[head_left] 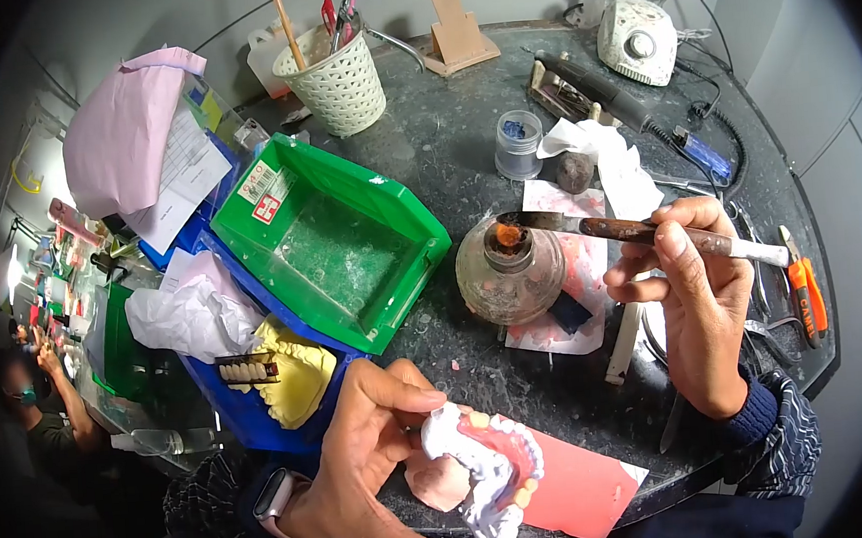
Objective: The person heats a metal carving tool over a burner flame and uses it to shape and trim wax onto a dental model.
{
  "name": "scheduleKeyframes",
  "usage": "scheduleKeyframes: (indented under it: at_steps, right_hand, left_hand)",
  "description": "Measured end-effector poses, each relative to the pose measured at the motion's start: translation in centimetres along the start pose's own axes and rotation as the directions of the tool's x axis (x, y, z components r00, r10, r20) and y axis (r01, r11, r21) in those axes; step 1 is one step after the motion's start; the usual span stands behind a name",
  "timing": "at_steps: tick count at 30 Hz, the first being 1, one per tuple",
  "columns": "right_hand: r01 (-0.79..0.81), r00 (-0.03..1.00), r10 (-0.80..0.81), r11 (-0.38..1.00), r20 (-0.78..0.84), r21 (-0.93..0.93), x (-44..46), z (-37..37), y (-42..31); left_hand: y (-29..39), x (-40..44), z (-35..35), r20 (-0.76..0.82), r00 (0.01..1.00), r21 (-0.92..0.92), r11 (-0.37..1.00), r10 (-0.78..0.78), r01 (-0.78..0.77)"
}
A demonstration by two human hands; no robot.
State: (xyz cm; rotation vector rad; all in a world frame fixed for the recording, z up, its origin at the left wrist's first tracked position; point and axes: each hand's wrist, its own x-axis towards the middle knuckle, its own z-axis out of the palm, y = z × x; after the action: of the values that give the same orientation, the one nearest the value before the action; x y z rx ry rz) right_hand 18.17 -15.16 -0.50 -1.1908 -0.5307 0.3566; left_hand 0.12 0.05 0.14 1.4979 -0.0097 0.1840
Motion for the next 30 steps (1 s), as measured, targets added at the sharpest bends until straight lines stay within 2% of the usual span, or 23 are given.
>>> scheduleKeyframes:
  at_steps: [2, 5, 8, 9, 17, 20, 23, 26, 29, 30]
  right_hand:
    - [-0.008, 1.0, 0.008, 1.0, 0.014, 0.0, -0.1, -0.3, -0.1]
    - [-0.041, 0.981, -0.003, 0.975, 0.196, 0.22, -0.3, -0.6, -0.1]
    - [-0.138, 0.923, 0.03, 0.957, 0.385, 0.256, -0.9, -0.3, -0.6]
    - [-0.146, 0.914, 0.048, 0.966, 0.404, 0.215, -1.1, -0.1, -0.8]
    - [-0.203, 0.895, 0.113, 0.964, 0.432, 0.169, -1.2, 0.0, -0.1]
    - [-0.203, 0.893, 0.125, 0.969, 0.432, 0.141, -1.3, 0.1, -0.2]
    - [-0.194, 0.893, 0.124, 0.973, 0.432, 0.124, -1.2, 0.1, -0.1]
    - [-0.189, 0.897, 0.128, 0.977, 0.423, 0.103, -1.3, 0.2, -0.2]
    - [-0.179, 0.9, 0.129, 0.98, 0.416, 0.085, -1.4, 0.2, -0.2]
    - [-0.177, 0.899, 0.125, 0.98, 0.42, 0.086, -1.3, 0.2, -0.2]
  left_hand:
    - [-0.3, -0.1, -0.2, 0.009, 1.0, -0.007, 1.0, 0.015, -0.015]
    - [-0.6, -0.2, -0.2, 0.004, 1.0, -0.061, 0.998, 0.031, -0.031]
    - [-0.5, -0.3, 0.0, -0.008, 1.0, -0.122, 0.992, 0.02, -0.021]
    - [-0.6, -0.3, -0.2, 0.006, 1.0, -0.129, 0.991, 0.017, -0.016]
    - [-1.1, -0.6, -0.5, 0.029, 1.0, -0.214, 0.977, -0.005, 0.011]
    - [-1.6, -0.2, 0.1, -0.093, 0.993, -0.198, 0.976, 0.073, -0.09]
    - [-1.5, -0.1, 0.1, -0.088, 0.993, -0.179, 0.979, 0.083, -0.097]
    - [-1.5, -0.8, -1.1, 0.076, 0.997, -0.185, 0.982, -0.034, 0.048]
    - [-1.2, -0.8, -1.1, 0.064, 0.996, -0.188, 0.979, -0.066, 0.077]
    - [-1.5, -0.6, -0.9, 0.034, 0.997, -0.144, 0.988, 0.064, -0.058]
